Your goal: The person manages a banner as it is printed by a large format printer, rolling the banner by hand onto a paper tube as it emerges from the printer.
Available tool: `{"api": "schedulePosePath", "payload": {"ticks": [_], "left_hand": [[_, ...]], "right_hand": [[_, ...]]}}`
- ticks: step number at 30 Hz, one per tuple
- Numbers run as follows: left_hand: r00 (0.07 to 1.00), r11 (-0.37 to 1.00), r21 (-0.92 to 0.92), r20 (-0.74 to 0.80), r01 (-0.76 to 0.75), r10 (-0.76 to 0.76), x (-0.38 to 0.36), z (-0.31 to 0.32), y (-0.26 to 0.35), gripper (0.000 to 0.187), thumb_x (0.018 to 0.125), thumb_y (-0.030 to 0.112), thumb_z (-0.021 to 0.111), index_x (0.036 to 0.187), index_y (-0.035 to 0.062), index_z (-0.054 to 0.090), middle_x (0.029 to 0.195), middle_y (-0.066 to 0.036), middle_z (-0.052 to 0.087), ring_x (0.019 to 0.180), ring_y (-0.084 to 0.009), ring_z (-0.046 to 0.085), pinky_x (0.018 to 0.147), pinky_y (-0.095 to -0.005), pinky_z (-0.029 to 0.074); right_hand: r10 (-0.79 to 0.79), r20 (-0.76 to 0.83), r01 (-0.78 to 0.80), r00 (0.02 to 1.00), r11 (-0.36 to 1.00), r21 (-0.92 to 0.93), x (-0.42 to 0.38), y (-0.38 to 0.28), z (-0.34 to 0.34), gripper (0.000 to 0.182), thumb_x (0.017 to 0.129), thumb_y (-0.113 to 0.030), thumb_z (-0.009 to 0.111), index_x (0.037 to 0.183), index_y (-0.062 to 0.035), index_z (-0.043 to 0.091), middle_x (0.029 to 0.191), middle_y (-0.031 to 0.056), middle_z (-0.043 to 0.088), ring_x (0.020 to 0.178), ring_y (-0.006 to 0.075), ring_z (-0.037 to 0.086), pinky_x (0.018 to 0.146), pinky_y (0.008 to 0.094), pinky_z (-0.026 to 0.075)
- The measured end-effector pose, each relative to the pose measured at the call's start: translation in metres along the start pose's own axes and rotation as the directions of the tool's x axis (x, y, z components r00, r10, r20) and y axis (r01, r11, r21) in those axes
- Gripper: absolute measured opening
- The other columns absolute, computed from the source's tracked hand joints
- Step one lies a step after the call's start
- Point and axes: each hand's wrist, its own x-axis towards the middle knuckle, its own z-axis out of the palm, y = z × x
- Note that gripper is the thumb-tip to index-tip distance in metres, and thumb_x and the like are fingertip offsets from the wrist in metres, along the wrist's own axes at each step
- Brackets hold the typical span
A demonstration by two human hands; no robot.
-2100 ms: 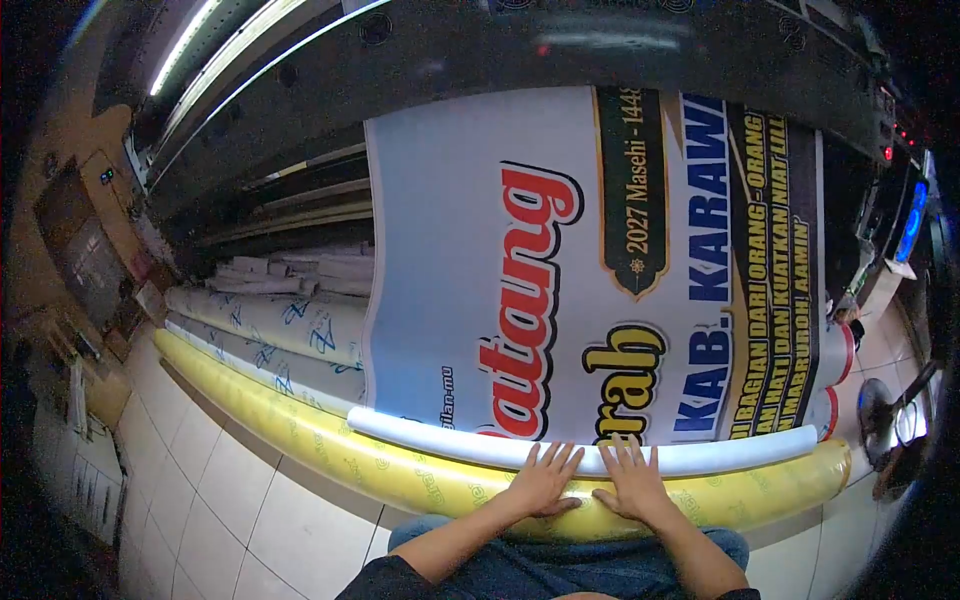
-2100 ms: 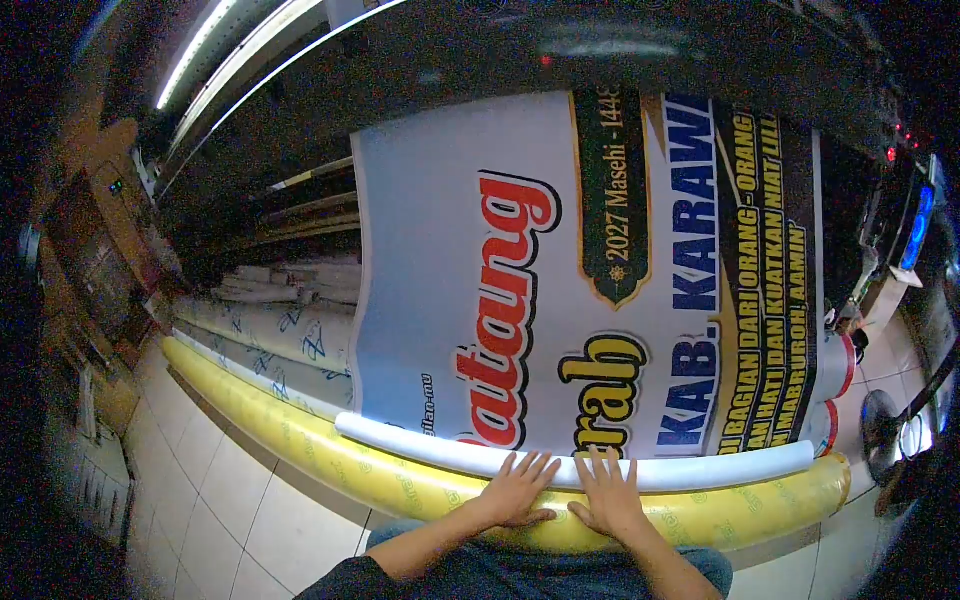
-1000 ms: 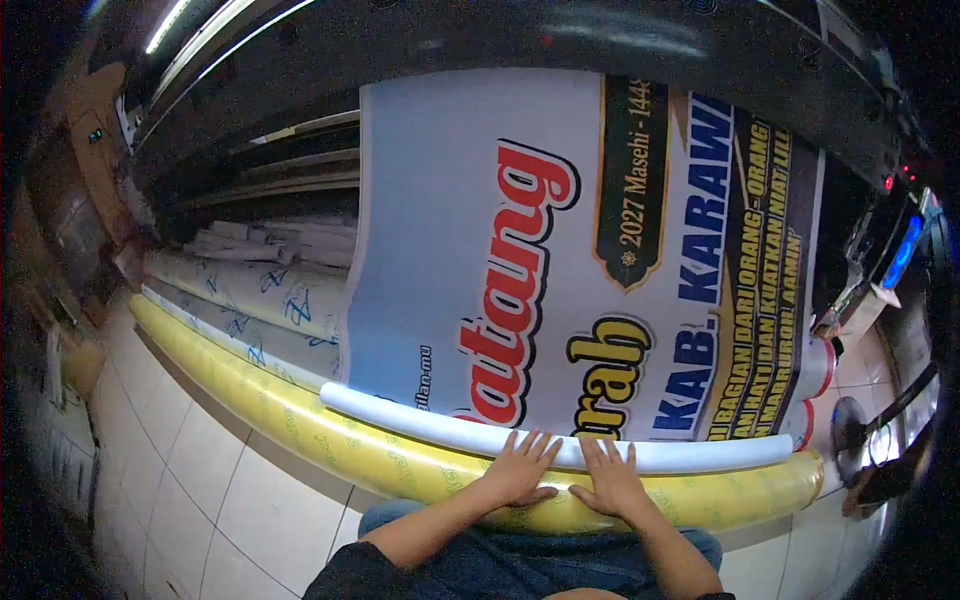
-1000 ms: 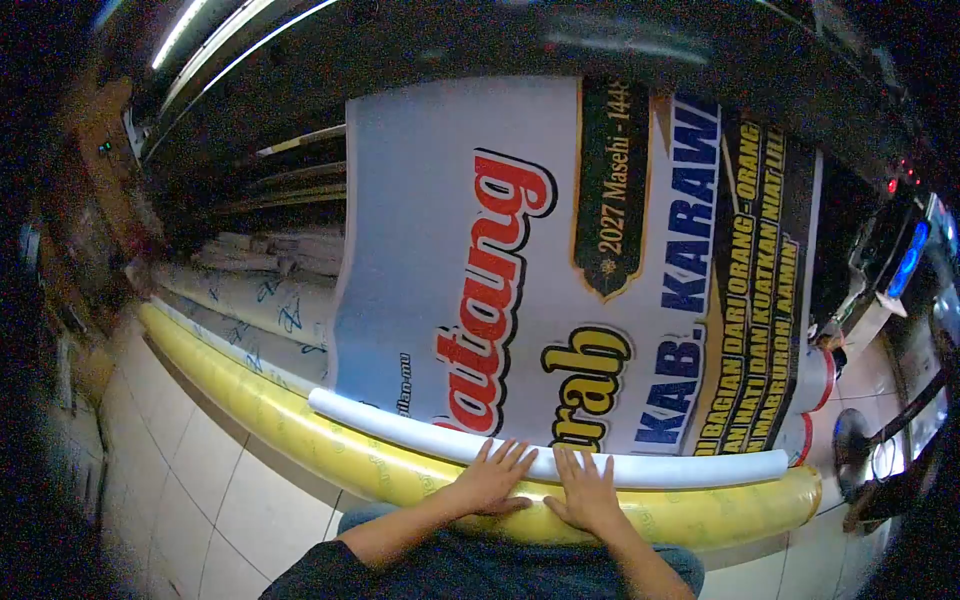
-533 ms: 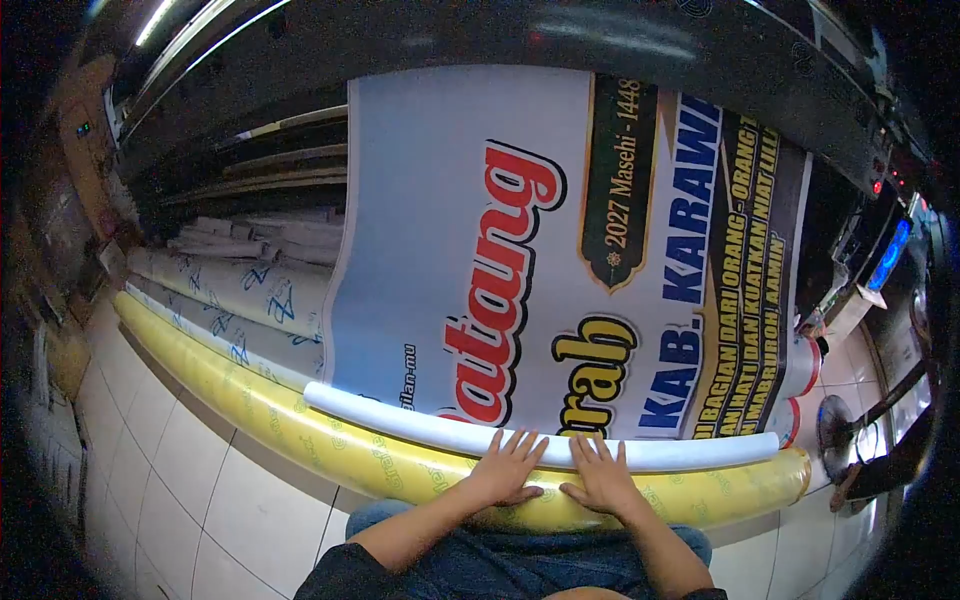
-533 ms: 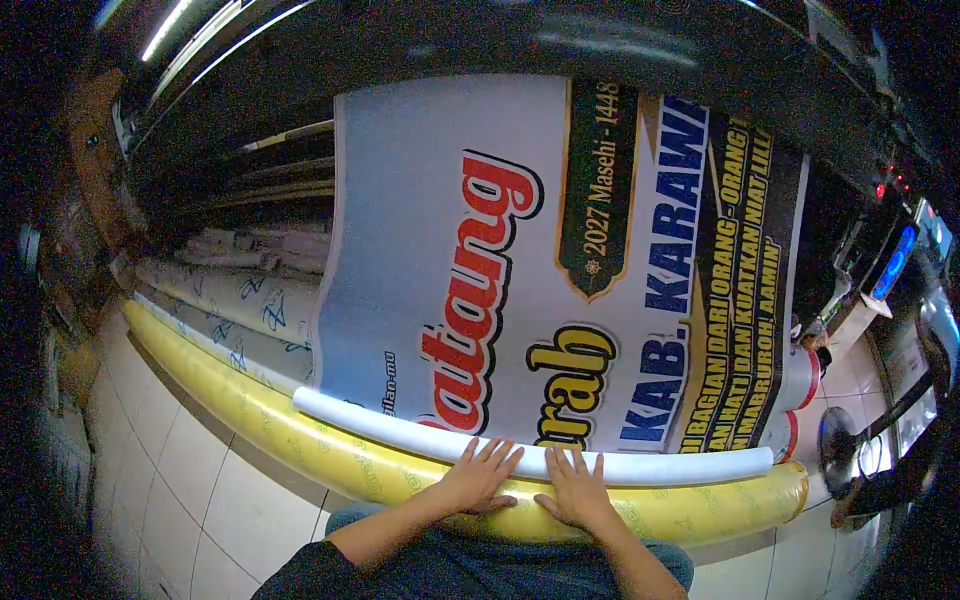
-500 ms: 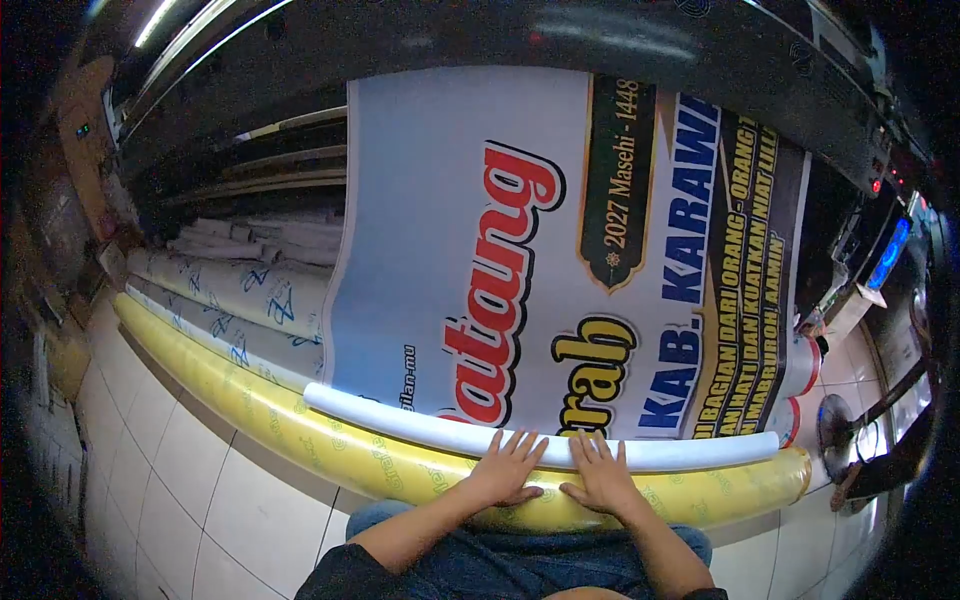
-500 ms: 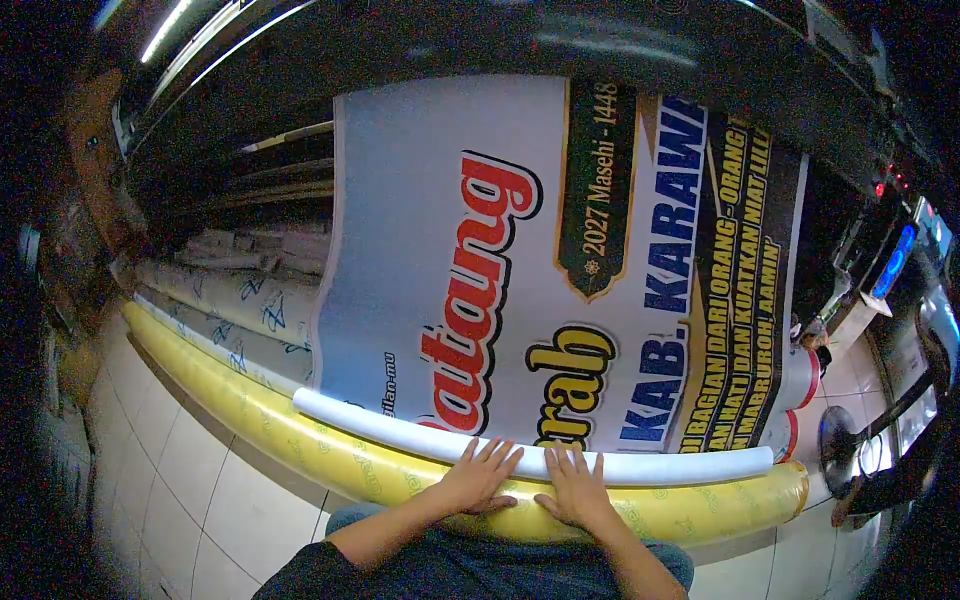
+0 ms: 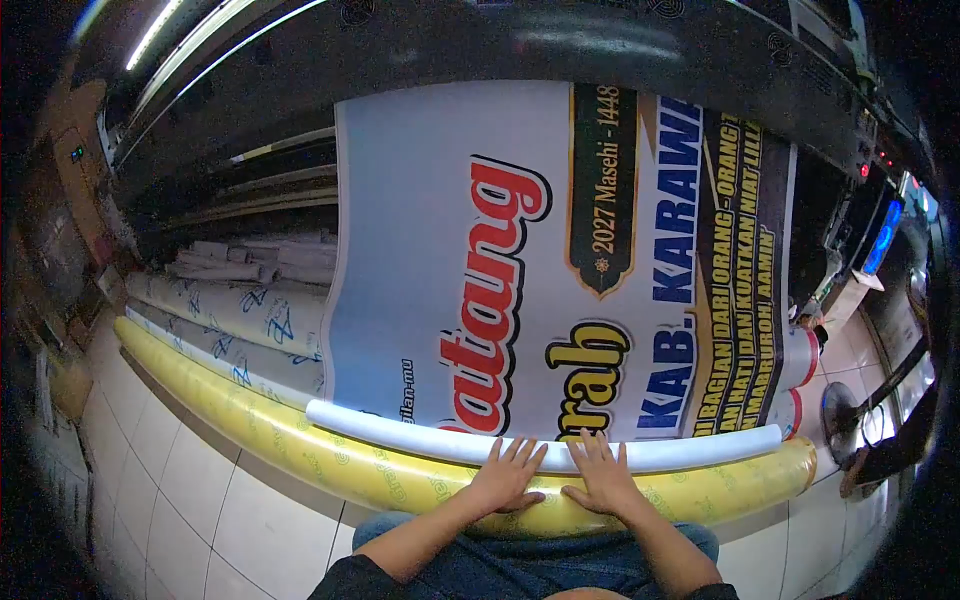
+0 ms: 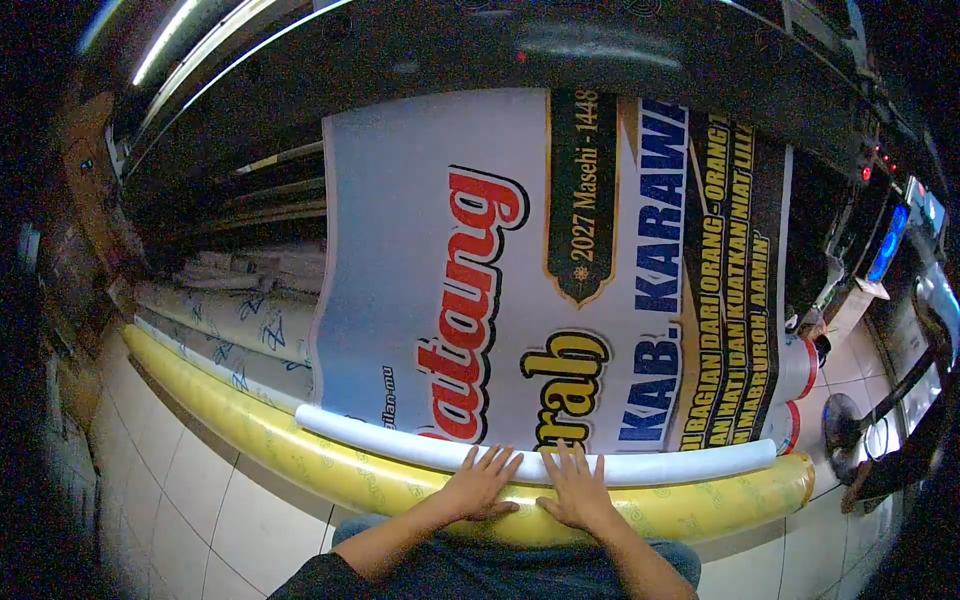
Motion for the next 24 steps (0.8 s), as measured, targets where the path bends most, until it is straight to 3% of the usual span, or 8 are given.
{"api": "schedulePosePath", "payload": {"ticks": [2,5,6,8,15,17,20,24], "left_hand": [[1.000,1.000,0.009,0.002,0.002,-0.002,0.000,0.001,0.000,0.093,0.093,0.061,0.054,0.158,0.0057,0.019,0.162,-0.022,0.025,0.150,-0.0394,0.024,0.119,-0.0614,0.019],[1.000,1.000,-0.007,-0.007,-0.001,0.001,-0.001,0.002,-0.001,0.092,0.093,0.061,0.054,0.158,0.0055,0.019,0.162,-0.022,0.024,0.150,-0.0395,0.024,0.119,-0.0614,0.018],[1.000,1.000,-0.009,-0.004,0.000,0.000,0.000,0.001,0.000,0.092,0.093,0.061,0.054,0.158,0.0055,0.019,0.162,-0.022,0.024,0.150,-0.0395,0.024,0.119,-0.0614,0.018],[1.000,1.000,0.006,0.026,-0.001,0.001,0.000,-0.001,0.000,0.092,0.093,0.061,0.054,0.158,0.0054,0.019,0.163,-0.021,0.023,0.150,-0.0397,0.023,0.119,-0.0613,0.018],[1.000,1.000,0.002,0.009,-0.003,0.003,0.001,0.005,-0.002,0.092,0.094,0.060,0.054,0.158,0.0052,0.019,0.163,-0.021,0.023,0.150,-0.0405,0.023,0.119,-0.0618,0.018],[0.996,0.999,0.037,-0.082,-0.038,0.041,0.001,0.009,-0.004,0.096,0.092,0.065,0.053,0.158,0.0054,0.018,0.160,-0.024,0.026,0.147,-0.0433,0.029,0.115,-0.0641,0.024],[1.000,1.000,0.010,0.007,-0.014,0.014,-0.001,-0.004,0.000,0.092,0.093,0.060,0.054,0.158,0.0051,0.020,0.162,-0.022,0.025,0.150,-0.0406,0.024,0.118,-0.0627,0.019],[0.999,1.000,0.009,-0.046,-0.025,0.025,0.001,0.005,-0.003,0.093,0.092,0.061,0.056,0.158,0.0051,0.020,0.161,-0.022,0.026,0.149,-0.0405,0.024,0.117,-0.0631,0.020]], "right_hand": [[0.040,-0.137,-0.037,0.990,0.999,0.027,-0.001,-0.006,-0.006,0.092,0.091,-0.063,0.054,0.159,-0.0106,0.021,0.164,0.0205,0.020,0.150,0.0441,0.018,0.111,0.0731,0.021],[0.082,-0.204,-0.072,0.976,0.996,0.056,0.002,-0.007,-0.002,0.092,0.092,-0.064,0.052,0.159,-0.0094,0.021,0.164,0.0197,0.018,0.151,0.0437,0.015,0.112,0.0726,0.019],[0.081,-0.201,-0.071,0.976,0.996,0.058,0.002,-0.006,0.004,0.092,0.092,-0.064,0.052,0.159,-0.0094,0.021,0.164,0.0197,0.018,0.151,0.0437,0.015,0.112,0.0726,0.019],[0.007,0.010,-0.007,1.000,1.000,0.016,0.000,-0.002,0.016,0.092,0.091,-0.062,0.056,0.159,-0.0103,0.022,0.163,0.0190,0.022,0.150,0.0432,0.020,0.111,0.0745,0.019],[-0.005,-0.005,0.006,1.000,0.999,0.037,0.000,0.001,0.017,0.091,0.090,-0.064,0.055,0.157,-0.0089,0.026,0.162,0.0184,0.025,0.149,0.0432,0.023,0.111,0.0747,0.019],[-0.012,-0.005,0.012,1.000,0.999,0.041,0.000,0.002,0.017,0.092,0.090,-0.065,0.054,0.157,-0.0091,0.026,0.163,0.0181,0.025,0.149,0.0431,0.023,0.111,0.0746,0.019],[-0.005,0.017,0.005,1.000,0.999,0.047,0.001,0.002,0.016,0.092,0.090,-0.066,0.053,0.157,-0.0092,0.026,0.162,0.0180,0.025,0.149,0.0433,0.023,0.111,0.0745,0.019],[-0.014,0.016,0.013,1.000,1.000,0.024,0.001,0.002,0.014,0.092,0.090,-0.066,0.053,0.158,-0.0093,0.025,0.163,0.0179,0.025,0.149,0.0430,0.022,0.112,0.0743,0.019]]}}
